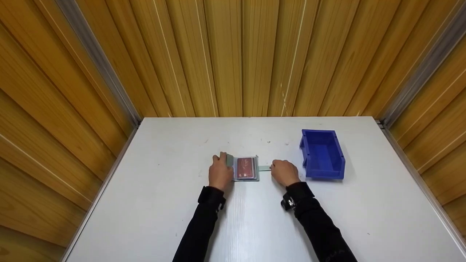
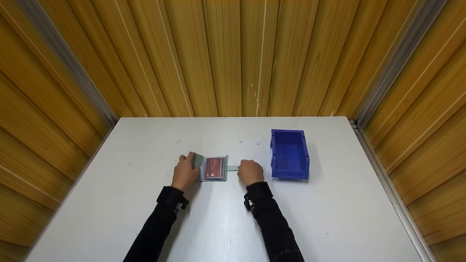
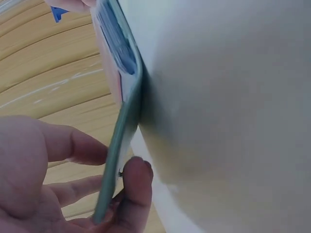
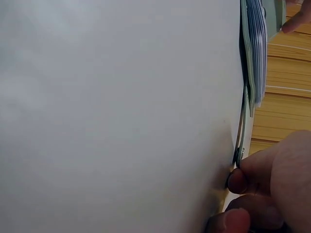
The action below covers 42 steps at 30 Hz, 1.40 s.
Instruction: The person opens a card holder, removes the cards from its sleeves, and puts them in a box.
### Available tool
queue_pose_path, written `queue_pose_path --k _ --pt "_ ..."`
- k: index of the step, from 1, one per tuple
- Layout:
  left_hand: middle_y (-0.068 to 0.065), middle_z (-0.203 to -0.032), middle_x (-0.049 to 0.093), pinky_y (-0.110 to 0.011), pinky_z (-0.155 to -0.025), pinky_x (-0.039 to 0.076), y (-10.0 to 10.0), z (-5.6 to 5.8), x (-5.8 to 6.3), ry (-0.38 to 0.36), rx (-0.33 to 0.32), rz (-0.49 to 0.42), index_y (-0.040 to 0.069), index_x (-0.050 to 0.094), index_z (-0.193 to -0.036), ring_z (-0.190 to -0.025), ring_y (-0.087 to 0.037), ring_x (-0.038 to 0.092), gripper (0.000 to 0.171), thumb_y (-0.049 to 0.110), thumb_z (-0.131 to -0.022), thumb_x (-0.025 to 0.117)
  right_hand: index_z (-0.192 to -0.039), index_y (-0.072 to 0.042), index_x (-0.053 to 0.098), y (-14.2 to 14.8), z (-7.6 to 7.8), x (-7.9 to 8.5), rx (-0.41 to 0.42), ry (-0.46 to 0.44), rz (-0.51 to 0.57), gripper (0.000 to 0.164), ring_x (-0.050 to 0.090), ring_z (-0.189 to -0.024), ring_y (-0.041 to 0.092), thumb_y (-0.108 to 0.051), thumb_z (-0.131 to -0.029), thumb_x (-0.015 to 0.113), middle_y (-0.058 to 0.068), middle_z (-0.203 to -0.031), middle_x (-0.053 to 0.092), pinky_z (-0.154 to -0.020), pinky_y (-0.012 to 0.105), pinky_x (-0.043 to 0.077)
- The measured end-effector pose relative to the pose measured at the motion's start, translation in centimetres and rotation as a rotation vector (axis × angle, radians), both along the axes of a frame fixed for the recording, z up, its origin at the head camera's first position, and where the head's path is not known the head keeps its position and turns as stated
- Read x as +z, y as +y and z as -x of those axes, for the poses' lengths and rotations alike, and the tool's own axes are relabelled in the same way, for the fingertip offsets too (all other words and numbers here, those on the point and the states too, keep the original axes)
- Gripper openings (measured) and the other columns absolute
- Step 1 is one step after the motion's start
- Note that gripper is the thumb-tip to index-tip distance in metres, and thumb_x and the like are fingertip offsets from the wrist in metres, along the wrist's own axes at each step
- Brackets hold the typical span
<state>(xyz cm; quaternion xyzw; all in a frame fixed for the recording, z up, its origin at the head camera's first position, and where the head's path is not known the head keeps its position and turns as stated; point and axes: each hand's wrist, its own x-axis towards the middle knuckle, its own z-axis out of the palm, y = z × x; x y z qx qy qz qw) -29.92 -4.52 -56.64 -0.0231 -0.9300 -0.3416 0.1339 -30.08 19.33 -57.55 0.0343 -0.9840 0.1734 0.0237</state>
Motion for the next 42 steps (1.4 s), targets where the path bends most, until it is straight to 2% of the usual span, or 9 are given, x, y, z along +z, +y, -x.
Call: queue_pose_path --k 6,12,16,20,25,29,33,36,42 --pt "-0.028 -0.119 0.059 -0.051 -0.083 0.055 -0.5 0.3 -0.6 -0.019 0.024 0.086 -0.006 0.068 -0.123 -0.092 -0.043 0.064 0.042 -0.001 -0.081 0.073 -0.088 -0.003 0.071 0.0 -0.1 0.0 -0.005 0.012 0.027 0.024 0.071 -0.091 0.045 -0.016 -0.101 0.055 0.022 -0.094 0.075 -0.075 0.057 0.055" --pt "-0.025 -0.123 0.061 -0.050 -0.091 0.053 -0.5 0.3 -0.6 -0.026 0.005 0.139 -0.003 0.073 -0.118 -0.106 -0.042 0.058 0.036 -0.003 -0.082 0.072 -0.084 -0.003 0.069 0.1 -0.2 0.0 -0.005 0.053 0.040 0.023 0.071 -0.085 0.045 -0.013 -0.100 0.057 0.022 -0.089 0.075 -0.071 0.057 0.055" --pt "-0.023 -0.120 0.064 -0.049 -0.092 0.053 -0.4 0.5 -0.4 -0.024 -0.004 0.146 0.000 0.074 -0.117 -0.108 -0.040 0.058 0.035 -0.005 -0.083 0.070 -0.083 -0.002 0.069 0.3 -0.3 0.1 -0.002 0.071 0.046 0.022 0.071 -0.081 0.044 -0.012 -0.099 0.059 0.022 -0.086 0.074 -0.069 0.056 0.055" --pt "-0.022 -0.117 0.066 -0.049 -0.091 0.053 -0.2 0.5 -0.2 -0.029 -0.003 0.150 0.001 0.076 -0.116 -0.107 -0.040 0.059 0.034 -0.004 -0.082 0.070 -0.085 0.000 0.068 0.6 -0.2 0.2 -0.019 0.041 0.050 0.022 0.071 -0.084 0.045 -0.014 -0.099 0.059 0.024 -0.087 0.073 -0.071 0.056 0.055" --pt "-0.022 -0.116 0.066 -0.049 -0.092 0.052 -0.2 0.6 -0.4 -0.042 -0.002 0.144 0.001 0.076 -0.117 -0.106 -0.040 0.059 0.034 -0.003 -0.084 0.070 -0.096 -0.003 0.065 0.6 0.2 0.2 -0.037 0.094 0.100 0.007 0.070 -0.080 0.040 -0.010 -0.094 0.062 0.020 -0.088 0.073 -0.070 0.053 0.054" --pt "-0.021 -0.118 0.066 -0.048 -0.094 0.052 -0.4 0.7 -0.8 -0.072 0.013 0.132 0.002 0.076 -0.117 -0.108 -0.039 0.059 0.035 -0.003 -0.083 0.069 -0.129 -0.012 0.065 -0.3 0.5 0.3 0.100 0.077 0.162 0.032 0.063 -0.079 0.026 -0.019 -0.098 0.066 0.010 -0.094 0.070 -0.072 0.046 0.051" --pt "-0.021 -0.117 0.066 -0.049 -0.094 0.052 -0.5 0.8 -0.8 -0.082 0.013 0.133 0.002 0.076 -0.117 -0.108 -0.039 0.058 0.036 -0.003 -0.082 0.070 -0.157 -0.027 0.045 -1.9 0.5 0.4 0.233 -0.064 0.156 0.068 0.066 -0.104 0.027 -0.049 -0.098 0.068 0.010 -0.120 0.070 -0.092 0.049 0.053" --pt "-0.021 -0.116 0.066 -0.049 -0.093 0.052 -0.5 0.9 -0.9 -0.068 0.008 0.133 0.002 0.076 -0.115 -0.106 -0.039 0.059 0.036 -0.003 -0.081 0.071 -0.161 -0.033 0.036 -2.6 0.5 0.5 0.251 -0.129 0.113 0.080 0.060 -0.129 0.036 -0.061 -0.093 0.067 0.017 -0.143 0.062 -0.109 0.055 0.046" --pt "-0.022 -0.117 0.067 -0.049 -0.093 0.052 -0.5 0.7 -1.0 -0.067 0.014 0.124 0.002 0.076 -0.117 -0.106 -0.039 0.059 0.036 -0.003 -0.081 0.071 -0.160 -0.032 0.040 -3.1 0.9 0.3 0.254 -0.178 0.067 0.081 0.057 -0.134 0.038 -0.064 -0.091 0.067 0.018 -0.147 0.060 -0.112 0.054 0.043"
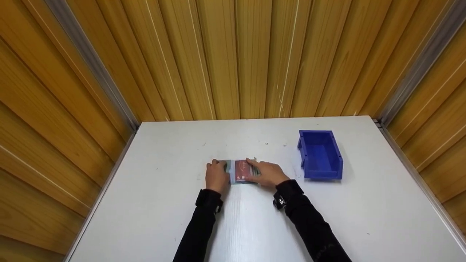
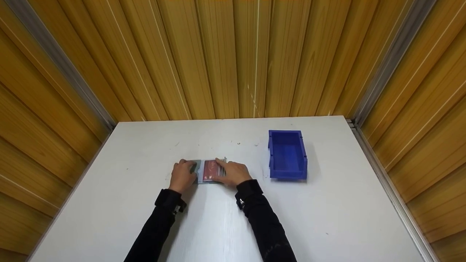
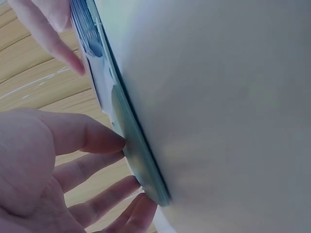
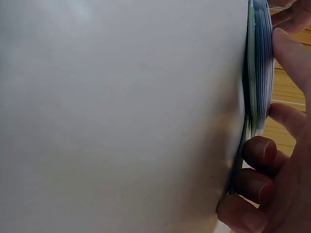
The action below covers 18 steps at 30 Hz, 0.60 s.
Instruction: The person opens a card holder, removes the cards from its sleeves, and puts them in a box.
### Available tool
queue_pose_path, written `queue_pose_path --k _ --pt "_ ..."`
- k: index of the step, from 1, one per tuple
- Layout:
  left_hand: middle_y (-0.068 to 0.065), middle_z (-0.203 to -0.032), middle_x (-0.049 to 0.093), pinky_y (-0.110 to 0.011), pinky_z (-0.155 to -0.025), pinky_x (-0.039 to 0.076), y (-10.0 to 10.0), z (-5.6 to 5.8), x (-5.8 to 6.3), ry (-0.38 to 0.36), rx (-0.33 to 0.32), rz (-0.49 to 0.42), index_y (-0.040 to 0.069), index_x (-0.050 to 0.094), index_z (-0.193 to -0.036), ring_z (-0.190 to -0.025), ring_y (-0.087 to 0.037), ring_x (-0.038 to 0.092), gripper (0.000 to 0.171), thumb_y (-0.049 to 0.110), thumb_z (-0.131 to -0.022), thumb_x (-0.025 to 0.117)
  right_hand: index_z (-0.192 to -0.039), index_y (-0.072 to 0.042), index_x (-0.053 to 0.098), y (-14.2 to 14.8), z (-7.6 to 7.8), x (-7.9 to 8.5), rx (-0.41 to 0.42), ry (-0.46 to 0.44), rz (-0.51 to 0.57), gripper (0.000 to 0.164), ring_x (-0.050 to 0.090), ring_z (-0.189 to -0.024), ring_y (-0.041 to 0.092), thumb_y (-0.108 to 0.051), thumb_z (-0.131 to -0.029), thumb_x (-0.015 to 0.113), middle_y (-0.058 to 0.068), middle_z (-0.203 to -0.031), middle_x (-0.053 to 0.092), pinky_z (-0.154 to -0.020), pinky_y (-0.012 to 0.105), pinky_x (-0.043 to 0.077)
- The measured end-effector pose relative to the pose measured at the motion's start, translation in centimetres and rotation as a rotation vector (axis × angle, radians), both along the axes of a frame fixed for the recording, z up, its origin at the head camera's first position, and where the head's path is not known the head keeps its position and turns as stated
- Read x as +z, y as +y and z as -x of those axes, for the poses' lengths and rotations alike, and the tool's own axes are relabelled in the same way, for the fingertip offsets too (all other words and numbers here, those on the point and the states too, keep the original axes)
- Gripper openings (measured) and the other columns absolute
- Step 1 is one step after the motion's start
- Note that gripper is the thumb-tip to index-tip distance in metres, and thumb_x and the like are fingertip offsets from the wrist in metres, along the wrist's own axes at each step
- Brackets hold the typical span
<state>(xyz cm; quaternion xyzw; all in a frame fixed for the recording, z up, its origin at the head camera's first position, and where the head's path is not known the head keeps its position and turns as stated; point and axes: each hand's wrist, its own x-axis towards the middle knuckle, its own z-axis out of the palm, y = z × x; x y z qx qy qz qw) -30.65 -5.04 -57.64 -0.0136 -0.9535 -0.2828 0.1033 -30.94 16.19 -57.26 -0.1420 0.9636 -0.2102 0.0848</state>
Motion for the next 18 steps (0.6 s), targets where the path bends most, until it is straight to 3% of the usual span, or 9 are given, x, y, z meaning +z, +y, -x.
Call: queue_pose_path --k 3,7,10,12,15,18 --pt "-0.020 -0.114 0.068 -0.050 -0.091 0.052 0.4 -0.1 0.0 0.036 -0.018 0.034 0.004 0.078 -0.115 -0.105 -0.038 0.060 0.034 -0.004 -0.082 0.070 -0.159 -0.030 0.042 0.2 0.0 -0.1 0.000 0.004 -0.003 0.080 0.056 -0.135 0.038 -0.063 -0.091 0.068 0.017 -0.148 0.059 -0.112 0.053 0.044" --pt "-0.017 -0.108 0.070 -0.051 -0.091 0.051 0.8 0.0 0.0 0.079 -0.100 0.039 0.004 0.079 -0.106 -0.107 -0.036 0.061 0.026 -0.002 -0.082 0.074 -0.158 -0.029 0.043 0.2 0.1 -0.2 -0.002 0.012 0.012 0.079 0.056 -0.135 0.038 -0.060 -0.091 0.070 0.017 -0.148 0.059 -0.112 0.053 0.044" --pt "-0.016 -0.100 0.071 -0.048 -0.091 0.052 1.2 0.3 -0.1 0.031 -0.138 -0.071 0.000 0.077 -0.096 -0.103 -0.033 0.063 0.013 0.003 -0.084 0.073 -0.158 -0.030 0.044 0.2 0.1 -0.3 0.000 0.013 0.029 0.079 0.057 -0.134 0.039 -0.059 -0.090 0.072 0.016 -0.148 0.060 -0.111 0.053 0.045" --pt "-0.013 -0.088 0.069 -0.043 -0.081 0.053 1.4 0.6 0.0 -0.029 -0.125 -0.160 -0.001 0.074 -0.085 -0.091 -0.029 0.063 0.009 0.007 -0.089 0.069 -0.158 -0.029 0.045 0.2 0.1 -0.3 0.005 0.018 0.040 0.078 0.058 -0.133 0.039 -0.058 -0.090 0.072 0.017 -0.147 0.060 -0.111 0.053 0.045" --pt "-0.005 -0.069 0.058 -0.035 -0.062 0.045 1.6 1.0 0.1 -0.105 -0.099 -0.231 0.006 0.061 -0.067 -0.069 -0.022 0.054 0.028 0.012 -0.095 0.063 -0.157 -0.029 0.045 0.2 0.2 -0.4 0.009 0.025 0.041 0.079 0.058 -0.132 0.040 -0.059 -0.089 0.073 0.017 -0.147 0.060 -0.110 0.054 0.045" --pt "-0.001 -0.063 0.048 -0.031 -0.056 0.035 1.7 1.3 0.2 -0.141 -0.104 -0.201 0.012 0.050 -0.061 -0.062 -0.018 0.045 0.038 0.017 -0.098 0.060 -0.158 -0.029 0.045 0.3 0.3 -0.5 0.012 0.029 0.032 0.080 0.059 -0.132 0.039 -0.060 -0.089 0.073 0.017 -0.146 0.061 -0.109 0.054 0.046"
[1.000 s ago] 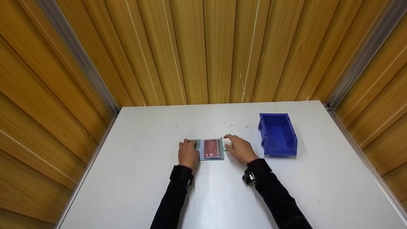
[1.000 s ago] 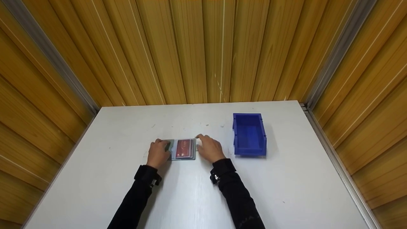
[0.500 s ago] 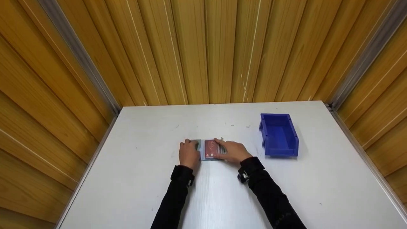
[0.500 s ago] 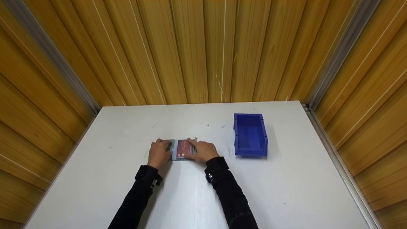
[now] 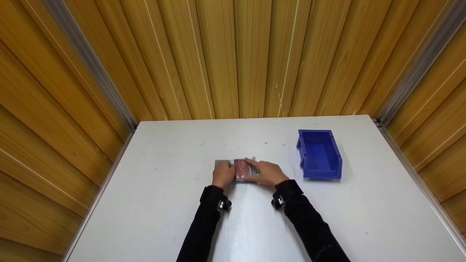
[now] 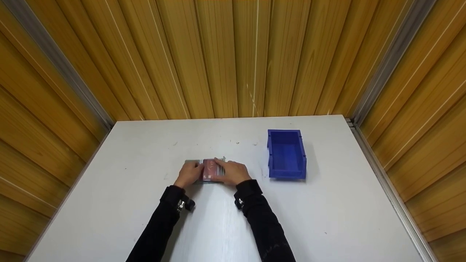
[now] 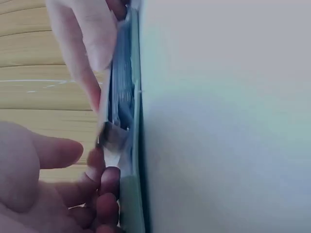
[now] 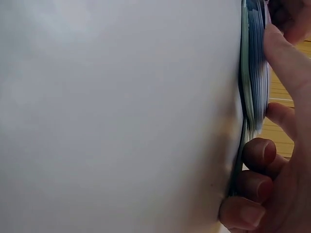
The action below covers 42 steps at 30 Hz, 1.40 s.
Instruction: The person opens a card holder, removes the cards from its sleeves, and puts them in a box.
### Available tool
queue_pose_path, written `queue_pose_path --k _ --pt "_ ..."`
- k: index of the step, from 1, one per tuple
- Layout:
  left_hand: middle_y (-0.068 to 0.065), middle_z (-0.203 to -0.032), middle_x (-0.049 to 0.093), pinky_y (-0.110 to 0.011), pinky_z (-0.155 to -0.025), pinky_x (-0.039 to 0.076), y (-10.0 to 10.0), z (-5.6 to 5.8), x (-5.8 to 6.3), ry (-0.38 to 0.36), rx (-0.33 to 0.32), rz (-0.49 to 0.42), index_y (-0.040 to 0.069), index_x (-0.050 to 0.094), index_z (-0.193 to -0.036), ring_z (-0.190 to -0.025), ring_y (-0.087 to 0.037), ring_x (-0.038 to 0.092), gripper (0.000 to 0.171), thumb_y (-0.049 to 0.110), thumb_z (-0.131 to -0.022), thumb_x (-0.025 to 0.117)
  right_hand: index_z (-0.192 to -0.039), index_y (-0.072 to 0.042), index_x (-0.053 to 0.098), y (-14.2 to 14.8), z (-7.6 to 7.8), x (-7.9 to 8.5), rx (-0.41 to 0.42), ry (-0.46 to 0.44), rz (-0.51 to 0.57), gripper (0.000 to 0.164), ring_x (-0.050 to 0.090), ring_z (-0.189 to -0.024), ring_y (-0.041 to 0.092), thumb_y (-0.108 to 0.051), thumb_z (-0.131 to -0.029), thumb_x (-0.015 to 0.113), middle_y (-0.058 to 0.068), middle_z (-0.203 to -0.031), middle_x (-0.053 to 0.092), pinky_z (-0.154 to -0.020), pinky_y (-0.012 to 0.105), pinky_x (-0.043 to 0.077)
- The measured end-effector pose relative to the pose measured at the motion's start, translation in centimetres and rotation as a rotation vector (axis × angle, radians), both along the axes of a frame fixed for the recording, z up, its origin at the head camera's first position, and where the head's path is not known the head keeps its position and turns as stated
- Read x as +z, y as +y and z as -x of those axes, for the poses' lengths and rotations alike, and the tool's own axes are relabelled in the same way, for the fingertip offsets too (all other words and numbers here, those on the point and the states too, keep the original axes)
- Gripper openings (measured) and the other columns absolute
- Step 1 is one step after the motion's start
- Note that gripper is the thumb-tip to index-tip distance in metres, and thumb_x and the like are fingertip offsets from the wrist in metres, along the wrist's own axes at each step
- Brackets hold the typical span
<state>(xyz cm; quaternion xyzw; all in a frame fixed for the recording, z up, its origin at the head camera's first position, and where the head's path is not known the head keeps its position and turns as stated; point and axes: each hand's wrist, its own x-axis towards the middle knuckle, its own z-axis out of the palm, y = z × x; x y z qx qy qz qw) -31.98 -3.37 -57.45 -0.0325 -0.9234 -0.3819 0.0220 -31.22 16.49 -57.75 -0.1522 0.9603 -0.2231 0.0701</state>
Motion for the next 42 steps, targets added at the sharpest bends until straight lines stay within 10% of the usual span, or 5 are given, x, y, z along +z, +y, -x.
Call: queue_pose_path --k 13,42 --pt "0.000 -0.069 0.052 -0.030 -0.061 0.037 0.04 0.19 -0.17 0.000 -0.024 0.004 0.003 0.070 -0.077 -0.066 -0.016 0.047 0.025 0.014 -0.098 0.064 -0.158 -0.029 0.044 0.32 -0.01 0.31 0.003 0.002 -0.007 0.083 0.061 -0.128 0.039 -0.062 -0.087 0.074 0.020 -0.141 0.063 -0.106 0.054 0.048" --pt "-0.006 -0.073 0.058 -0.033 -0.065 0.041 -0.48 0.00 -0.54 0.014 -0.020 -0.040 0.003 0.063 -0.077 -0.070 -0.018 0.049 0.026 0.009 -0.101 0.056 -0.157 -0.029 0.045 0.46 0.24 -0.21 0.013 -0.016 0.017 0.084 0.059 -0.131 0.040 -0.061 -0.087 0.075 0.017 -0.148 0.059 -0.108 0.054 0.047"
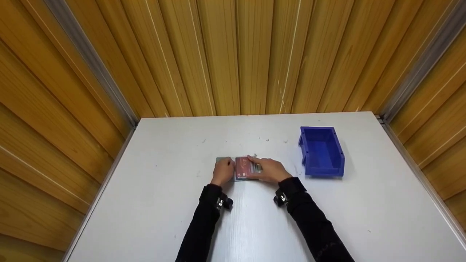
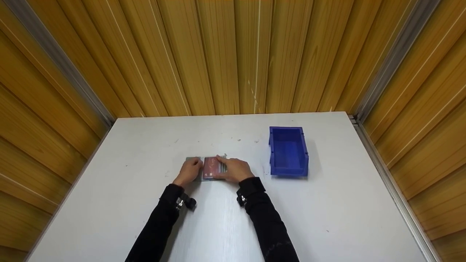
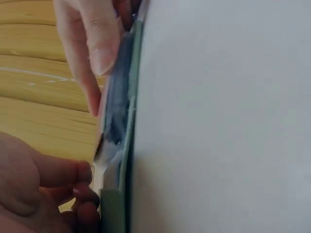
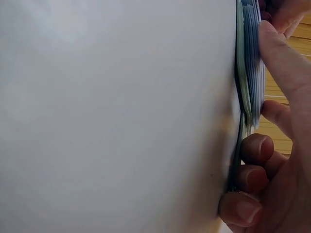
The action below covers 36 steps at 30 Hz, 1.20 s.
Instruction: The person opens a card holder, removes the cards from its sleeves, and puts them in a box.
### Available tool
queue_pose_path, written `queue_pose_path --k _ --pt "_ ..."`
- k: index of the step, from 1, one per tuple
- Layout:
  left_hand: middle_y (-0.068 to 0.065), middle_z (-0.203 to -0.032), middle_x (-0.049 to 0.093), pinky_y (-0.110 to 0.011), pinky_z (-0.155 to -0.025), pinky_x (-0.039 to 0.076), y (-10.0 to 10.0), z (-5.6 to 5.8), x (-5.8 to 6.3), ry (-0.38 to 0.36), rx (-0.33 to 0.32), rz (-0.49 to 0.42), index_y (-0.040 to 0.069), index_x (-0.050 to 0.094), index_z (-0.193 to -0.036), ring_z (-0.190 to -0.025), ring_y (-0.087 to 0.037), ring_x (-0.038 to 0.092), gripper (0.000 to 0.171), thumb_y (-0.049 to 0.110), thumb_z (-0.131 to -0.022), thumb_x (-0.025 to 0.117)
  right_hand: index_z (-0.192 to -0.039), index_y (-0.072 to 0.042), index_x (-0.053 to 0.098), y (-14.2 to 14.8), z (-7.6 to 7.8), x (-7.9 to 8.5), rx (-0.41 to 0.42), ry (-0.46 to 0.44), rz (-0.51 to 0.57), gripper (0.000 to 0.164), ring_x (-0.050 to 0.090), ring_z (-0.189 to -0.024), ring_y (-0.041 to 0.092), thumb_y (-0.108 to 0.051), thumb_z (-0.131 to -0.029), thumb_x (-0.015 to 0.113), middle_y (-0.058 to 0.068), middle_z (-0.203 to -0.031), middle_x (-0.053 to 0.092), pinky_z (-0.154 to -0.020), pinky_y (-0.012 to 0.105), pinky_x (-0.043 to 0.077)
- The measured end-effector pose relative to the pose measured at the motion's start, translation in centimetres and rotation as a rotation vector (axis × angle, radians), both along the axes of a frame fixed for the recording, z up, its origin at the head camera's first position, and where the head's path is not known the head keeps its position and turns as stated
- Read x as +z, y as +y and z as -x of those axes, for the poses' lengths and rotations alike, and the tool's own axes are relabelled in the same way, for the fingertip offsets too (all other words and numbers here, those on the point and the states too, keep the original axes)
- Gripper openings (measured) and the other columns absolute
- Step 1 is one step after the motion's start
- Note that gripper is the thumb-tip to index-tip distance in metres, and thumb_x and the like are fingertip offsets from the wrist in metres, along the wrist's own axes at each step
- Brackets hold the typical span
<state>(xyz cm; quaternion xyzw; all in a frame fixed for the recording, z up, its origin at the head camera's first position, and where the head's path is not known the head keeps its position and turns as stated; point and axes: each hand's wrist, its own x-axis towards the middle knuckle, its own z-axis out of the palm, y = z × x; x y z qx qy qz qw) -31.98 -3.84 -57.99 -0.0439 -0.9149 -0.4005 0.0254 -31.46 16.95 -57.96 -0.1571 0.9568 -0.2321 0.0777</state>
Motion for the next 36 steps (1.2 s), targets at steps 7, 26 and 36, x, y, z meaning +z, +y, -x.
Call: queue_pose_path --k 7,26,36 --pt "-0.016 -0.081 0.067 -0.046 -0.072 0.053 0.40 -0.25 0.02 0.030 0.009 0.092 0.003 0.062 -0.076 -0.078 -0.030 0.064 0.025 0.010 -0.099 0.056 -0.157 -0.026 0.046 0.08 0.03 0.02 0.008 0.020 -0.015 0.083 0.061 -0.129 0.040 -0.060 -0.087 0.075 0.019 -0.146 0.060 -0.106 0.055 0.049" --pt "-0.007 -0.086 0.072 -0.047 -0.081 0.052 0.41 0.26 -0.06 -0.033 0.022 0.065 0.008 0.075 -0.088 -0.088 -0.026 0.064 0.024 0.019 -0.101 0.058 -0.157 -0.029 0.045 0.14 -0.02 0.09 0.011 0.005 0.016 0.086 0.058 -0.132 0.041 -0.064 -0.085 0.075 0.018 -0.149 0.057 -0.109 0.055 0.046" --pt "-0.010 -0.087 0.072 -0.046 -0.081 0.053 0.14 0.03 0.10 -0.043 0.032 0.023 0.007 0.071 -0.084 -0.090 -0.030 0.068 0.025 0.015 -0.100 0.054 -0.158 -0.032 0.044 0.13 0.12 -0.10 0.010 -0.019 0.015 0.087 0.058 -0.133 0.040 -0.065 -0.084 0.075 0.018 -0.151 0.056 -0.109 0.054 0.046"
